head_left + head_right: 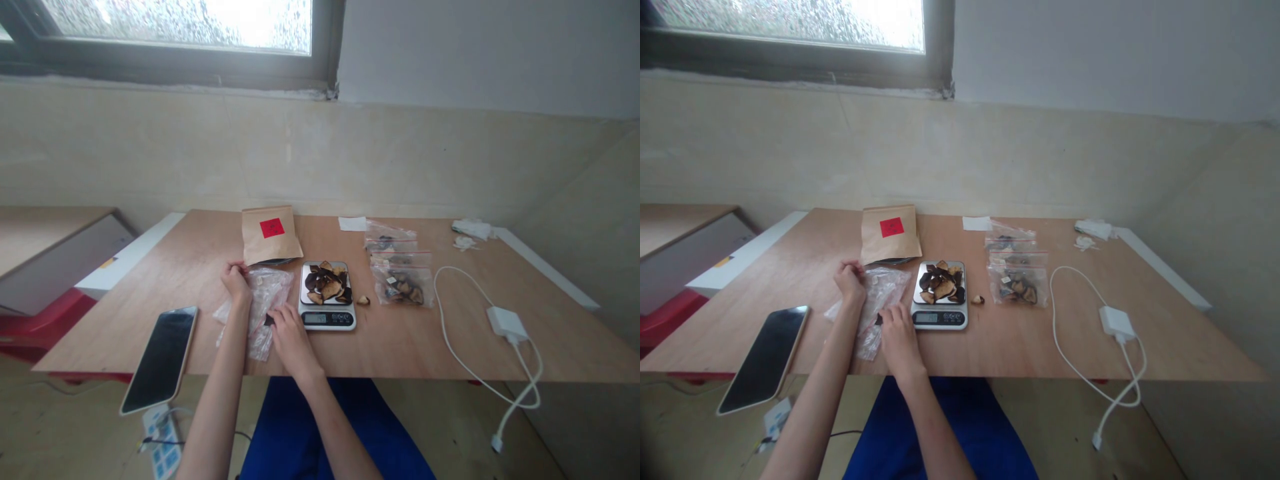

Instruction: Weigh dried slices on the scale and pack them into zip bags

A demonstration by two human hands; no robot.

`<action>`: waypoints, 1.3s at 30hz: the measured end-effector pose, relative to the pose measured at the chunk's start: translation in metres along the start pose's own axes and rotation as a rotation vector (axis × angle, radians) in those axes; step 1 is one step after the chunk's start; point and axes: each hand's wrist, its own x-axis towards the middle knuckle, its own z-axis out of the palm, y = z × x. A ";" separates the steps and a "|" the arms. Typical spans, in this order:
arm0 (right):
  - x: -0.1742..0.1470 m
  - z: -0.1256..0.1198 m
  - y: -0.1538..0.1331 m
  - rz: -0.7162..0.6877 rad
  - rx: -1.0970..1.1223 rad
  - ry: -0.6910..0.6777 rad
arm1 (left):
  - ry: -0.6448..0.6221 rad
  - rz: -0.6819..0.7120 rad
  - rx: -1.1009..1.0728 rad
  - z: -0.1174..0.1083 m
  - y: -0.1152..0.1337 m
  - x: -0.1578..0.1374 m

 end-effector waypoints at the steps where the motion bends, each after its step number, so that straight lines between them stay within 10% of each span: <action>1: 0.000 -0.002 -0.001 -0.002 0.012 0.000 | 0.000 0.000 0.000 0.000 0.000 0.000; 19: -0.007 -0.064 -0.014 0.097 0.403 -0.190 | -0.016 0.024 0.041 0.002 0.002 -0.004; 28: -0.013 -0.092 0.042 0.378 0.624 0.271 | -0.022 0.006 0.052 0.003 0.002 -0.005; 39: -0.023 -0.109 0.071 0.412 0.665 0.430 | -0.015 0.006 0.075 0.003 0.005 -0.007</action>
